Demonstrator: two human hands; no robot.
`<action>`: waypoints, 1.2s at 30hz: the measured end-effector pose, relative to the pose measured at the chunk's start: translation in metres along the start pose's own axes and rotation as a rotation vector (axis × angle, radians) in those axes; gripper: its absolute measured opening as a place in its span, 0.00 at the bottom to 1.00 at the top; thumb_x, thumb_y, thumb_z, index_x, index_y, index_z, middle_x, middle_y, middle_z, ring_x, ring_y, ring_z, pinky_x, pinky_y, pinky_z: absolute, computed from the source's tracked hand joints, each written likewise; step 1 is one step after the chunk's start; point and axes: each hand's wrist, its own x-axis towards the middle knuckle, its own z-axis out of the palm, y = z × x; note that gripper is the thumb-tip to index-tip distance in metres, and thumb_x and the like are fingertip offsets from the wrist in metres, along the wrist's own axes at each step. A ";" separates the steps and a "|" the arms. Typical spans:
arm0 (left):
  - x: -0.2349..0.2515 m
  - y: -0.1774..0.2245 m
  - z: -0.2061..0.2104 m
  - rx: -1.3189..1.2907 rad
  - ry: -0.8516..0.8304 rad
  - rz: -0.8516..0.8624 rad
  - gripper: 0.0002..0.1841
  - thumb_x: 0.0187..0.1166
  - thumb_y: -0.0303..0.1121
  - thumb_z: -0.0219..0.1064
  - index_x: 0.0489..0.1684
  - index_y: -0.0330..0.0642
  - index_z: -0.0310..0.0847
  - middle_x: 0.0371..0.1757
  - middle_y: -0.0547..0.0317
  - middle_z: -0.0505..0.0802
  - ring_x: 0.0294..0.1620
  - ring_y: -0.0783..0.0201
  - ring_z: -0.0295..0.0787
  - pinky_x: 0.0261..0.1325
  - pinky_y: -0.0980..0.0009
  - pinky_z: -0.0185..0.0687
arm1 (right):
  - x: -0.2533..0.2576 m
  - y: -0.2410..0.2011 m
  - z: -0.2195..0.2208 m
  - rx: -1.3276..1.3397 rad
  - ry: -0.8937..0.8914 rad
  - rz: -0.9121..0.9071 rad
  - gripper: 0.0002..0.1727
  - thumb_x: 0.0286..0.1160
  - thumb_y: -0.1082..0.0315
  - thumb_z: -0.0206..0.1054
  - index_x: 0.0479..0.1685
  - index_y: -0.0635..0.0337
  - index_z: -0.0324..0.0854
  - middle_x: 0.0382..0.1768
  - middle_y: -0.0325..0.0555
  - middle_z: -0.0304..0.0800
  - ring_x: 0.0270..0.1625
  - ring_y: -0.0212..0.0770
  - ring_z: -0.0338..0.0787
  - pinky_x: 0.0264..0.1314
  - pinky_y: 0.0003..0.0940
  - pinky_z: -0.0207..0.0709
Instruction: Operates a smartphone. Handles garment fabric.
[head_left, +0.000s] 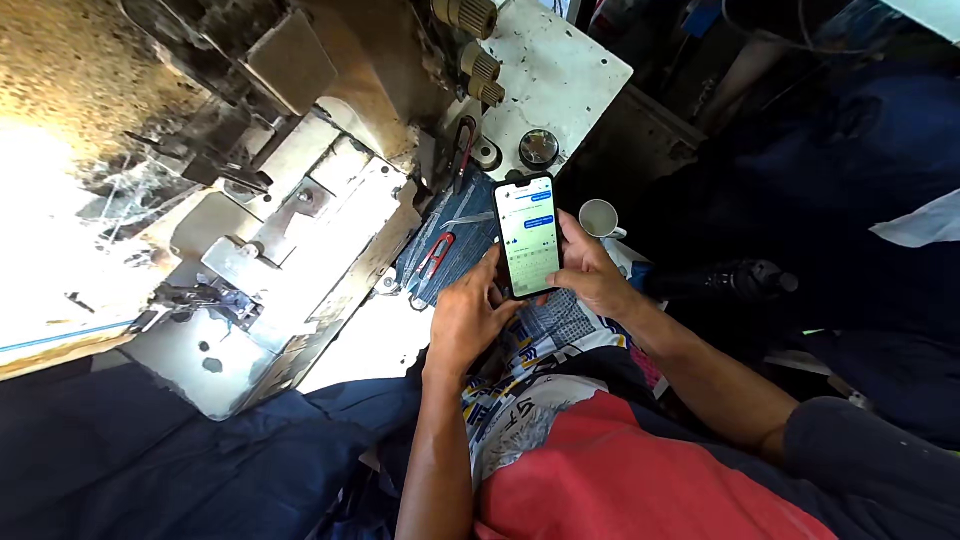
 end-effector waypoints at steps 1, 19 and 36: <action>0.000 0.000 0.000 -0.003 0.002 0.001 0.44 0.66 0.48 0.84 0.87 0.48 0.68 0.35 0.66 0.93 0.27 0.71 0.86 0.35 0.66 0.89 | 0.000 0.000 -0.001 0.009 -0.001 0.001 0.48 0.67 0.87 0.53 0.94 0.49 0.44 0.71 0.63 0.79 0.56 0.63 0.92 0.41 0.56 0.93; 0.000 0.001 0.000 0.008 0.010 0.007 0.43 0.66 0.45 0.83 0.86 0.48 0.68 0.33 0.66 0.93 0.27 0.71 0.86 0.36 0.65 0.89 | 0.007 0.010 0.025 -0.215 0.240 0.004 0.55 0.61 0.75 0.79 0.92 0.43 0.49 0.63 0.52 0.87 0.44 0.49 0.94 0.27 0.37 0.89; 0.000 -0.001 0.000 -0.029 0.006 0.029 0.44 0.66 0.45 0.84 0.86 0.47 0.68 0.38 0.64 0.94 0.29 0.71 0.87 0.36 0.67 0.89 | 0.001 0.008 0.005 -0.052 0.086 -0.035 0.44 0.73 0.82 0.56 0.93 0.49 0.47 0.69 0.61 0.81 0.52 0.61 0.93 0.36 0.54 0.93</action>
